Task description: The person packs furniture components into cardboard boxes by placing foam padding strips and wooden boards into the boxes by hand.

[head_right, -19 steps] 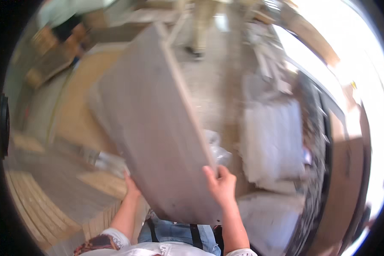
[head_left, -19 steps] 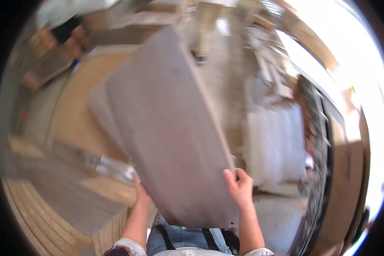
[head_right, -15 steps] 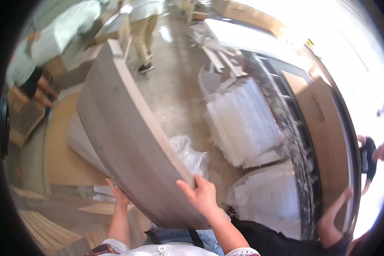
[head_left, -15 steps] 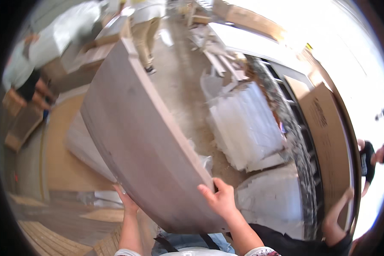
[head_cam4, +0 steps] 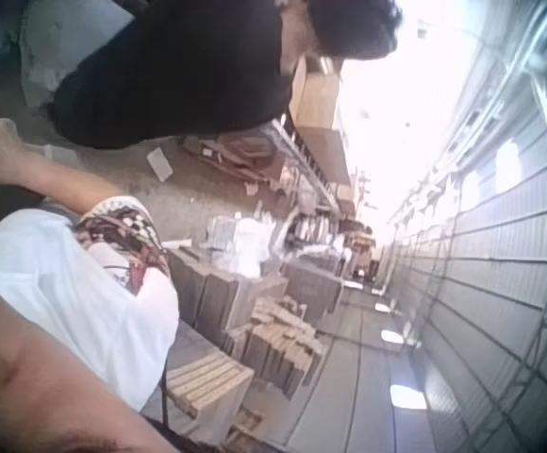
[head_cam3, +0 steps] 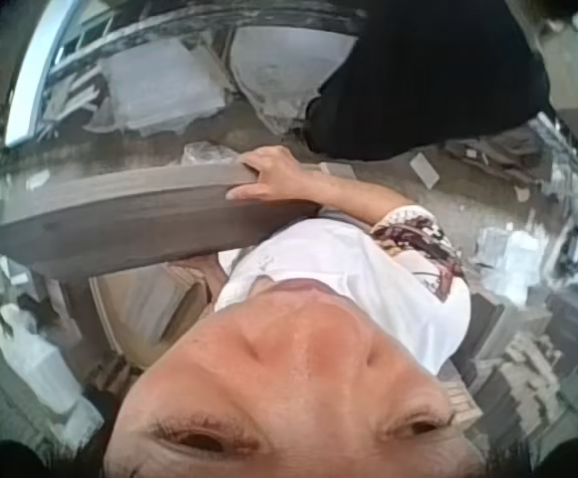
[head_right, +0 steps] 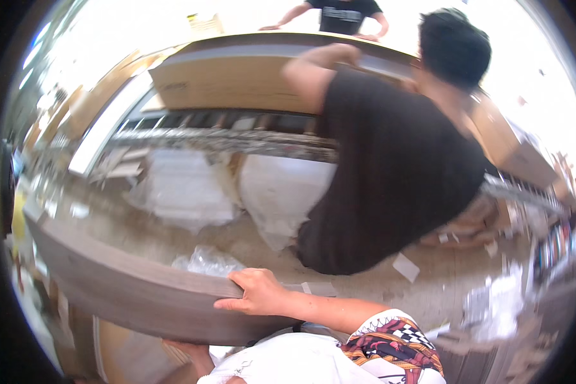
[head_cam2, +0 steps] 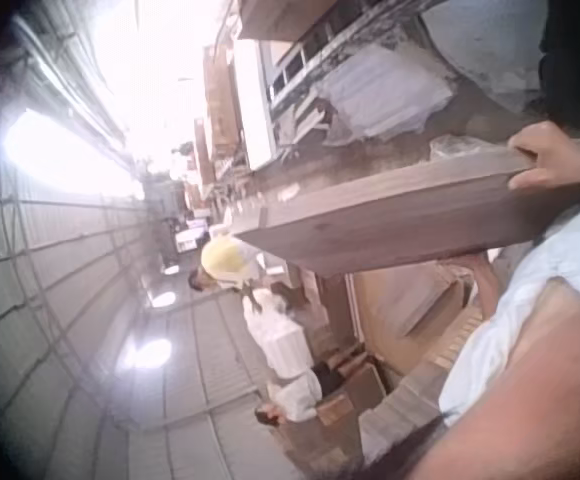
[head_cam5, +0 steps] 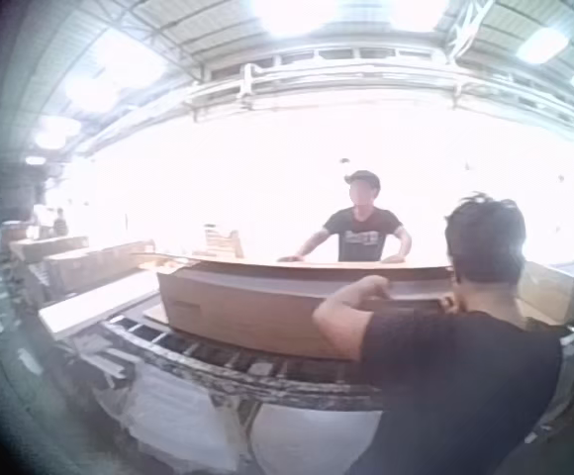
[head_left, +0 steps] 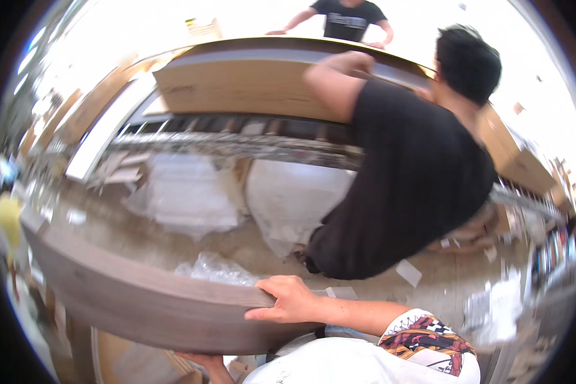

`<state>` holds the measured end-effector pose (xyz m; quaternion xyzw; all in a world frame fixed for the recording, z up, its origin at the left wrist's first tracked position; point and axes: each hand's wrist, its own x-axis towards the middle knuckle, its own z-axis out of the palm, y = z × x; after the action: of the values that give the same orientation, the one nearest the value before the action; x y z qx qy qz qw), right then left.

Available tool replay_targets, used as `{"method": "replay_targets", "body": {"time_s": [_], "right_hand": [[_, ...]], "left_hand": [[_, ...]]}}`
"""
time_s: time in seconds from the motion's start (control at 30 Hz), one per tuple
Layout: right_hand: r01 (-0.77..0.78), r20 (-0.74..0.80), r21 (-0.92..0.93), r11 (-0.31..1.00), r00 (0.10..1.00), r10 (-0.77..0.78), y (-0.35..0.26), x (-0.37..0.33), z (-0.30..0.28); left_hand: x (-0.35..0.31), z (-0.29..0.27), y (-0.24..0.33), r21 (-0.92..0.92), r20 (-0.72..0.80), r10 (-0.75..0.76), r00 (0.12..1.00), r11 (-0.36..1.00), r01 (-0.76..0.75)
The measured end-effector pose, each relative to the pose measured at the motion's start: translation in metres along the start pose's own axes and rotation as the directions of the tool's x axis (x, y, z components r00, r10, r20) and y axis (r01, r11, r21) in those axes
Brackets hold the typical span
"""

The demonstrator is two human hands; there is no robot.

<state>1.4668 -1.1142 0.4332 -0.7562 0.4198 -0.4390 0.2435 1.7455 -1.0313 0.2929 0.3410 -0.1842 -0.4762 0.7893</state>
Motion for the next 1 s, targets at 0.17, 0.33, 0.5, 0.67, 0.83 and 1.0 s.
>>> {"method": "replay_targets", "body": {"time_s": [0.17,0.33,0.5,0.67,0.83,1.0], "right_hand": [[-0.025,-0.18,-0.025,0.999,0.983,0.02,0.003,-0.066,-0.085],[-0.061,-0.461,-0.128,0.99,0.887,-0.005,-0.021,-0.141,-0.135],[-0.174,-0.596,-0.185,0.967,0.803,0.03,-0.041,-0.21,-0.176],[-0.29,-0.638,-0.177,0.941,0.761,0.114,-0.041,-0.278,-0.228],[-0.292,-0.711,-0.073,0.954,0.686,0.156,-0.017,-0.372,-0.308],[-0.366,-0.803,-0.106,0.925,0.58,0.137,-0.015,-0.457,-0.427]], "left_hand": [[-0.015,0.108,-0.044,0.008,0.086,-0.176,0.981,0.984,0.176],[-0.005,0.159,-0.065,0.118,0.352,-0.385,0.853,0.923,0.367],[-0.044,0.203,-0.086,0.173,0.443,-0.522,0.729,0.848,0.502],[-0.09,0.243,-0.111,0.175,0.485,-0.538,0.689,0.832,0.527],[-0.189,0.3,-0.179,0.108,0.519,-0.512,0.685,0.834,0.542],[-0.278,0.355,-0.21,0.062,0.529,-0.454,0.717,0.864,0.5]]}}
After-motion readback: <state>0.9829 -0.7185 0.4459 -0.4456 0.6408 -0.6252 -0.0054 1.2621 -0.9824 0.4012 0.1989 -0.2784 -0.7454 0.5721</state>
